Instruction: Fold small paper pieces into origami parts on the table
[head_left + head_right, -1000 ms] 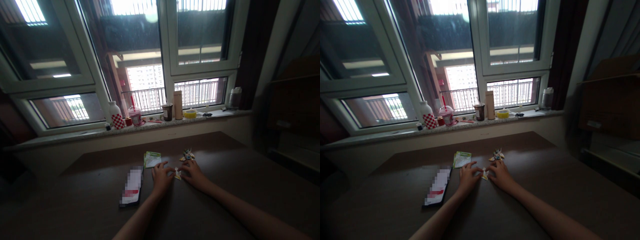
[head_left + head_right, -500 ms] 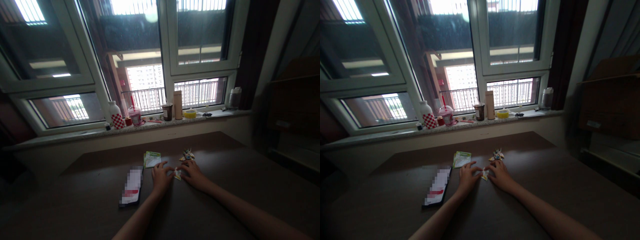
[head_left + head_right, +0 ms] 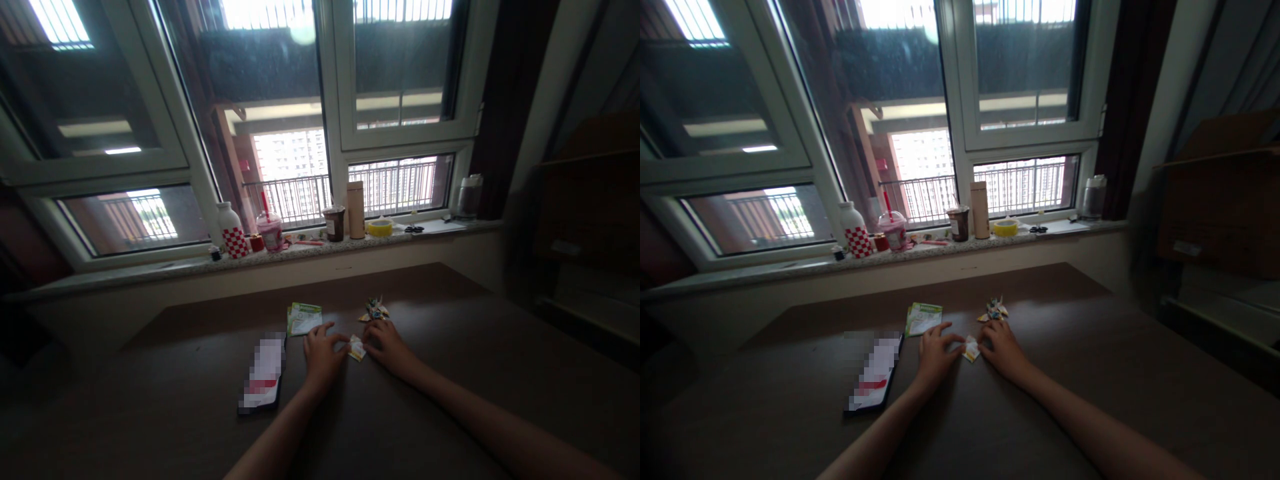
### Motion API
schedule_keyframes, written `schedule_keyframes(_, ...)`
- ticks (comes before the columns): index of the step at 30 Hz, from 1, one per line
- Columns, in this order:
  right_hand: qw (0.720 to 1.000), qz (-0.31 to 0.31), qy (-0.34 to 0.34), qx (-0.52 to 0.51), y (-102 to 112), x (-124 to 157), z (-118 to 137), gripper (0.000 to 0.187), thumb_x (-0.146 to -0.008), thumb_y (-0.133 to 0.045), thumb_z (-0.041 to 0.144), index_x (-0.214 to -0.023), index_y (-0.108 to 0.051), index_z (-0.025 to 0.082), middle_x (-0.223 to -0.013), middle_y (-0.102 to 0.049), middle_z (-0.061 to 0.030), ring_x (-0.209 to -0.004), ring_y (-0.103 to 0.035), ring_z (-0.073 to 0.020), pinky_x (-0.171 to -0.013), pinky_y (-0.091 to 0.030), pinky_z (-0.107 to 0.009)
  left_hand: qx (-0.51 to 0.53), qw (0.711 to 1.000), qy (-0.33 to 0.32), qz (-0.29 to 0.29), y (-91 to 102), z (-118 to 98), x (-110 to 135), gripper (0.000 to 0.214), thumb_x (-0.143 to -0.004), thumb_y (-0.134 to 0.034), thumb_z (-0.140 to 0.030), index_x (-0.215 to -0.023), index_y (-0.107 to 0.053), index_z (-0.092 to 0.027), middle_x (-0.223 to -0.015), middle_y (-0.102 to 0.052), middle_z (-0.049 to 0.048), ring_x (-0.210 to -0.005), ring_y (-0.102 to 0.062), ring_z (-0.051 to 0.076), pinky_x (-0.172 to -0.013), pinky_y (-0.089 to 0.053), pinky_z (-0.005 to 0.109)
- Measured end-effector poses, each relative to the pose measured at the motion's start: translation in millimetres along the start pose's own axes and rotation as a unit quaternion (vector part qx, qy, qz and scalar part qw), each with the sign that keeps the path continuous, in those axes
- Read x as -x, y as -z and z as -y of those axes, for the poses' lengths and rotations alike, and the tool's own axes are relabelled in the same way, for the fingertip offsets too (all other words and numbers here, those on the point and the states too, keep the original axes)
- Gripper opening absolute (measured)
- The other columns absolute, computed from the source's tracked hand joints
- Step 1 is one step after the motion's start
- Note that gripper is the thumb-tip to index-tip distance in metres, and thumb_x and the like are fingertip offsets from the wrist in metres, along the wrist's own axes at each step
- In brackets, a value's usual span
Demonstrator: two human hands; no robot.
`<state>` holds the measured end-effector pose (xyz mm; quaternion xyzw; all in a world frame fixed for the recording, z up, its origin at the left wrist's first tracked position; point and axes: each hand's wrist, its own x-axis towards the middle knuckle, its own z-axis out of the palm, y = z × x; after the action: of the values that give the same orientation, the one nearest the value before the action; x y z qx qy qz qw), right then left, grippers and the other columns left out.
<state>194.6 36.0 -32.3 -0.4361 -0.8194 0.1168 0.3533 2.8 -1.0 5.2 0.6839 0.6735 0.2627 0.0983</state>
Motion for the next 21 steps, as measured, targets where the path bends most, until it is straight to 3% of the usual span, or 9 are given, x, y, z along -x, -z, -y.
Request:
schedule_keyframes(7, 0.998, 0.014, 0.056, -0.033, 6, -1, 7, 0.015, -0.082, -0.061, 0.012, -0.086, -0.071, 0.022, -0.096, -0.070, -0.0051, -0.103, -0.058, -0.0227, -0.095, -0.044, -0.039, 0.007, 1.000, -0.007, 0.001, 1.2, -1, 1, 0.014, -0.076, -0.069, -0.035, -0.087, -0.077, -0.038, -0.137, -0.055, -0.0044, -0.129, -0.039, 0.026, -0.111, -0.027, 0.044)
schedule_keyframes(21, 0.999, 0.020, 0.036, -0.028, 14, -1, 8, 0.019, -0.074, -0.065, 0.013, -0.080, -0.075, 0.027, -0.090, -0.076, 0.0001, -0.102, -0.061, -0.0223, -0.095, -0.044, -0.038, -0.005, 1.000, -0.014, 0.024, -1.3, 3, -1, 0.016, -0.076, -0.071, -0.036, -0.090, -0.078, -0.035, -0.143, -0.051, -0.0018, -0.133, -0.034, 0.030, -0.114, -0.025, 0.049)
